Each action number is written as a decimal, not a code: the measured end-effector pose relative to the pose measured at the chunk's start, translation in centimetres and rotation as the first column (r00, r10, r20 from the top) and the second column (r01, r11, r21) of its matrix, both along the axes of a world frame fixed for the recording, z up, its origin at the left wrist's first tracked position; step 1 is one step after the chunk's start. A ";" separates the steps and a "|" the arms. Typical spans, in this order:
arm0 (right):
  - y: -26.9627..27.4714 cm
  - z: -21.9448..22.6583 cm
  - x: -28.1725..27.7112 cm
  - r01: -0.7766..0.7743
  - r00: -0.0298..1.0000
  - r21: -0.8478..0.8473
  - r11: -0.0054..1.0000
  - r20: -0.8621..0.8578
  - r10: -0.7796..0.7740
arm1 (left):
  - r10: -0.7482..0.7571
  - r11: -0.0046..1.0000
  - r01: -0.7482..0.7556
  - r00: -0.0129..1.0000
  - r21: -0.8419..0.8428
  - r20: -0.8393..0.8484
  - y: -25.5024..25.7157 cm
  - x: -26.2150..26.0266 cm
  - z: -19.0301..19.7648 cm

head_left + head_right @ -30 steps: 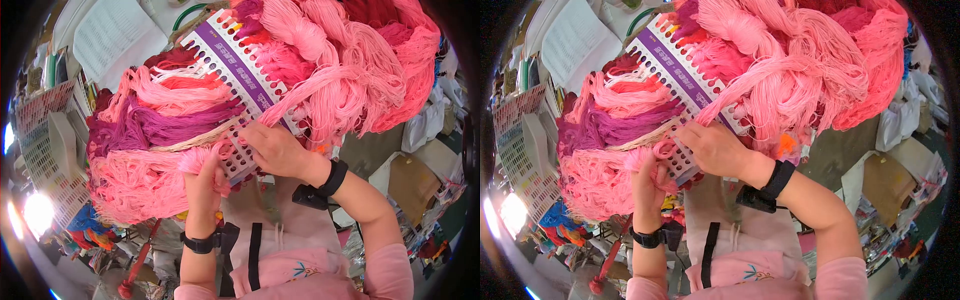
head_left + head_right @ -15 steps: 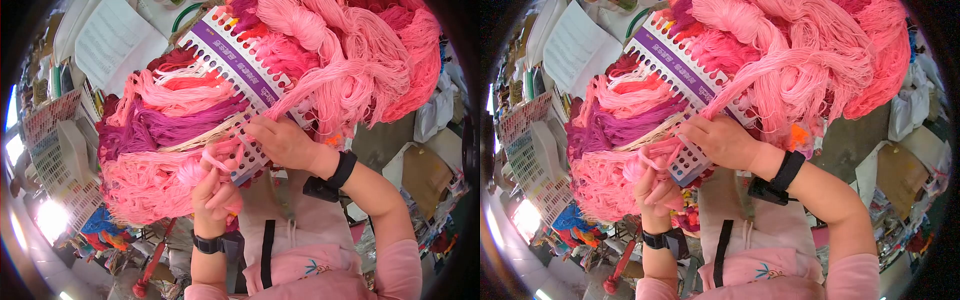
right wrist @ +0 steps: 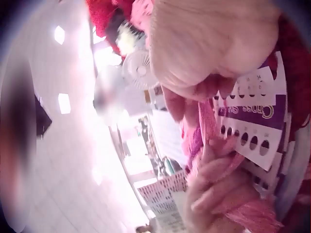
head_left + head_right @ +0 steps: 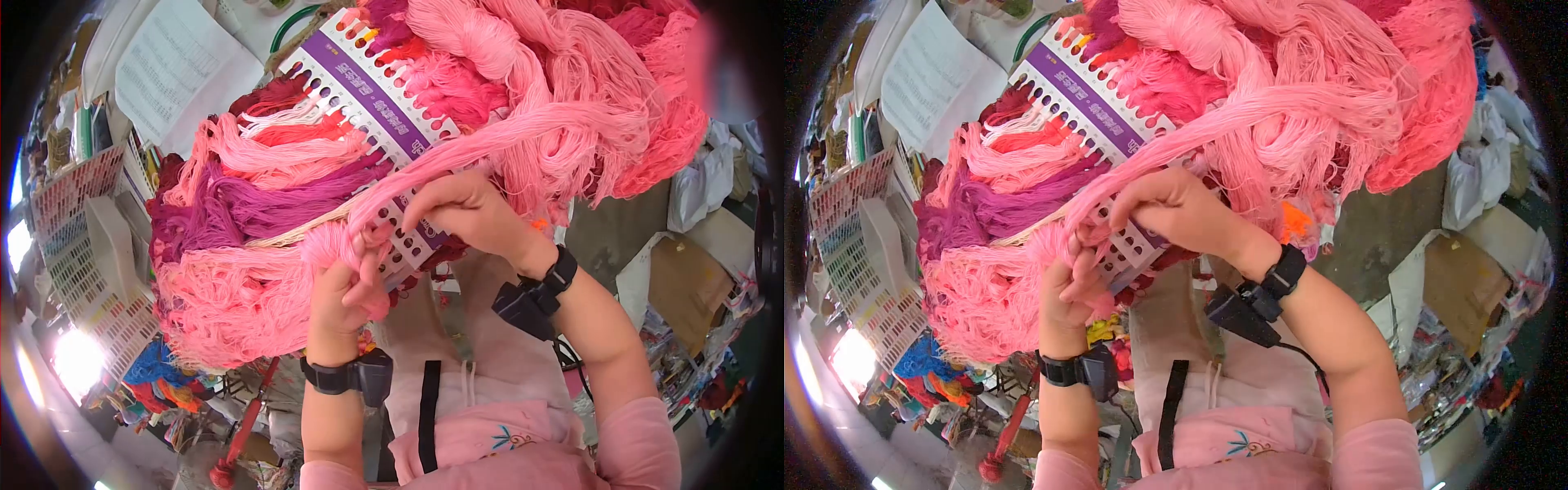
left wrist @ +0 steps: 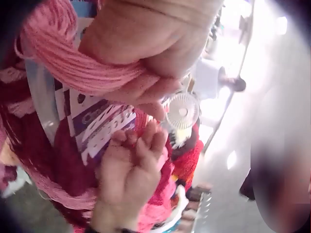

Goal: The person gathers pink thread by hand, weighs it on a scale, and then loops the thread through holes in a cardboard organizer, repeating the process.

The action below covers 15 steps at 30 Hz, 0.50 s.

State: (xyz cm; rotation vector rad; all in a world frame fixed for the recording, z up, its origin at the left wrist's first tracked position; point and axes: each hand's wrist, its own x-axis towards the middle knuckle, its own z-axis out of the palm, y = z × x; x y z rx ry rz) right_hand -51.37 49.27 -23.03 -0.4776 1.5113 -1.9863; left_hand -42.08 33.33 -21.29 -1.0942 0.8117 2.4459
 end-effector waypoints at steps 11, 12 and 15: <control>-0.2 -1.5 0.8 -0.120 0.973 0.140 0.983 -0.180 0.144 | 0.212 0.960 -0.228 0.971 0.161 0.111 -1.8 0.9 1.9; -0.1 -1.0 0.4 -0.114 0.974 0.141 0.983 -0.179 0.139 | 0.321 0.899 -0.326 0.945 0.292 0.067 -2.9 1.7 2.2; 0.0 -0.5 0.0 -0.267 0.956 0.260 0.928 -0.052 0.289 | 0.517 0.796 -0.466 0.855 0.387 -0.034 -7.8 4.9 4.0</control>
